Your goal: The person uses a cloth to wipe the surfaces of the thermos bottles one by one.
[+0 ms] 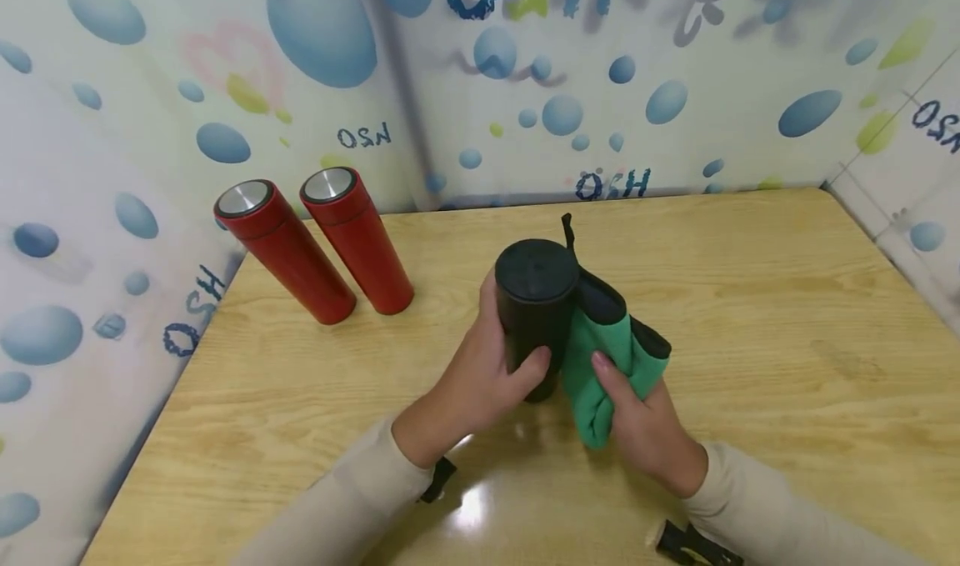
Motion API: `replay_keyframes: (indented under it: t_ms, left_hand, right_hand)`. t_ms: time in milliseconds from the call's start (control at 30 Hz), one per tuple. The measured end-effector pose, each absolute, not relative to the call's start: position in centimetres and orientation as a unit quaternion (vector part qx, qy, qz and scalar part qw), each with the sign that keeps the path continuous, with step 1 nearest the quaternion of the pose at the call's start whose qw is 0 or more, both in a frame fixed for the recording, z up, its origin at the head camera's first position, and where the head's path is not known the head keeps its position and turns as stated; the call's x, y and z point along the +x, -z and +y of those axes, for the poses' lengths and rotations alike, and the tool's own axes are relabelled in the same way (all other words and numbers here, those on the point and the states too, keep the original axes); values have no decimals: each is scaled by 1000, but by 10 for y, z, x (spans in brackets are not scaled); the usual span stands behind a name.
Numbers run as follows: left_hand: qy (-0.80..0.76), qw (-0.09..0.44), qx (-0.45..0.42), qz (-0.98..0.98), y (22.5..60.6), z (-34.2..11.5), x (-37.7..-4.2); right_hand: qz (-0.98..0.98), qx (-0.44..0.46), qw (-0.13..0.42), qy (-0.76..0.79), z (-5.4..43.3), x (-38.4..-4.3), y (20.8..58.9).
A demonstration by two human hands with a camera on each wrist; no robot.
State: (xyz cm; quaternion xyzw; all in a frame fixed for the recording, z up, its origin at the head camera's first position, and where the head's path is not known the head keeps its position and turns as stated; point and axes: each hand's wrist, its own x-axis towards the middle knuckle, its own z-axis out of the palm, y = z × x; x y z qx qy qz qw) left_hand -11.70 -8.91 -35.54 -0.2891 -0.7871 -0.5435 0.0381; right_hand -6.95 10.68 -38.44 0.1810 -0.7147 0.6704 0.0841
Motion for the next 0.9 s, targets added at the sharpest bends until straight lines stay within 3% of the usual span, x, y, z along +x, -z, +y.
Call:
replay_keyframes:
  t_ms: [267, 500, 900]
  left_hand:
    - [532, 34, -303, -790, 352, -87, -115]
    - [526, 27, -280, -802, 352, -86, -113]
    - [547, 98, -252, -793, 350, -86, -113]
  right_hand:
    - [-703, 180, 103, -680, 107, -69, 383]
    - [-740, 143, 60, -654, 107, -70, 382]
    - [-749, 144, 13, -647, 106, -72, 382]
